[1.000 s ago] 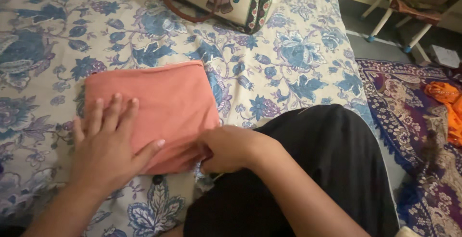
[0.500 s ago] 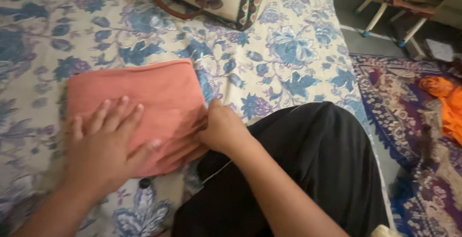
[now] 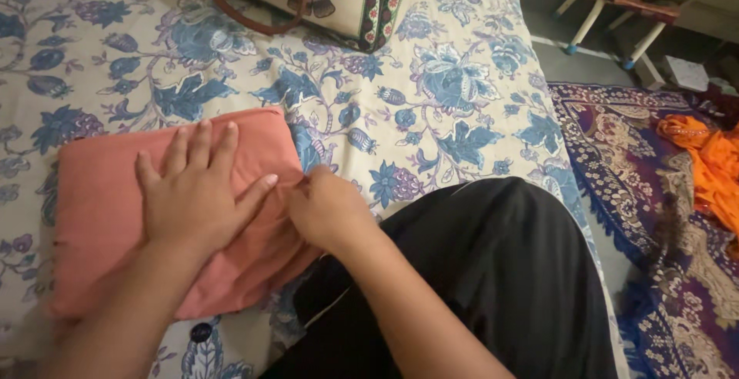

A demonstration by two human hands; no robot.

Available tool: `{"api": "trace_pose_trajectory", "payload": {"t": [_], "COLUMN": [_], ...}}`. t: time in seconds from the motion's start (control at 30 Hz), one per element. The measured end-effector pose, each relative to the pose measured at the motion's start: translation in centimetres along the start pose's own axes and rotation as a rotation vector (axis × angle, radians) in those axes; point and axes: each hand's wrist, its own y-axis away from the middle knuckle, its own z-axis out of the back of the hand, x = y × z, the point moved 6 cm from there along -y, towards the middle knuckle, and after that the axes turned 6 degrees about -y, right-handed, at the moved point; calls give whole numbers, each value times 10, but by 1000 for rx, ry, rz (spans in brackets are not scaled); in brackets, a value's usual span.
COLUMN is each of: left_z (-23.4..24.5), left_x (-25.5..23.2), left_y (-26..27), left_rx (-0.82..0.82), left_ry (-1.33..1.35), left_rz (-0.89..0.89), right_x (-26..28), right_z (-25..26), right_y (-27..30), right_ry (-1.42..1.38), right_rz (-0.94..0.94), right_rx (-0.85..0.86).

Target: The person folds a plaid scarf, a pair of pink shorts, and a pair of black pants on a bed, then places the folded items into a patterned handbag.

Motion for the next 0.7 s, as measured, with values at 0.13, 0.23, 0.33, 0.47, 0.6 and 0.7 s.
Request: {"api": "trace_pose_trajectory", "payload": {"t": [0.13, 0.23, 0.33, 0.47, 0.6, 0.7], "left_z": [-2, 7, 20, 29, 15, -4], "left_x": [11, 32, 52, 93, 139, 148], "left_y": [-9, -9, 21, 60, 81, 86], "left_rx": [68, 75, -43, -107, 49, 269], "left_ry": [63, 387, 168, 109, 443, 894], "left_rz": [-2, -86, -95, 254, 714, 818], "right_x": [15, 18, 22, 17, 11, 8], "right_z": [-6, -7, -13, -10, -12, -19], "right_y": [-11, -14, -13, -22, -29, -30], "right_ry": [-155, -128, -37, -124, -228, -424], "right_rz": [-63, -33, 39, 70, 56, -106], "right_rx": [21, 45, 42, -12, 32, 145]}}
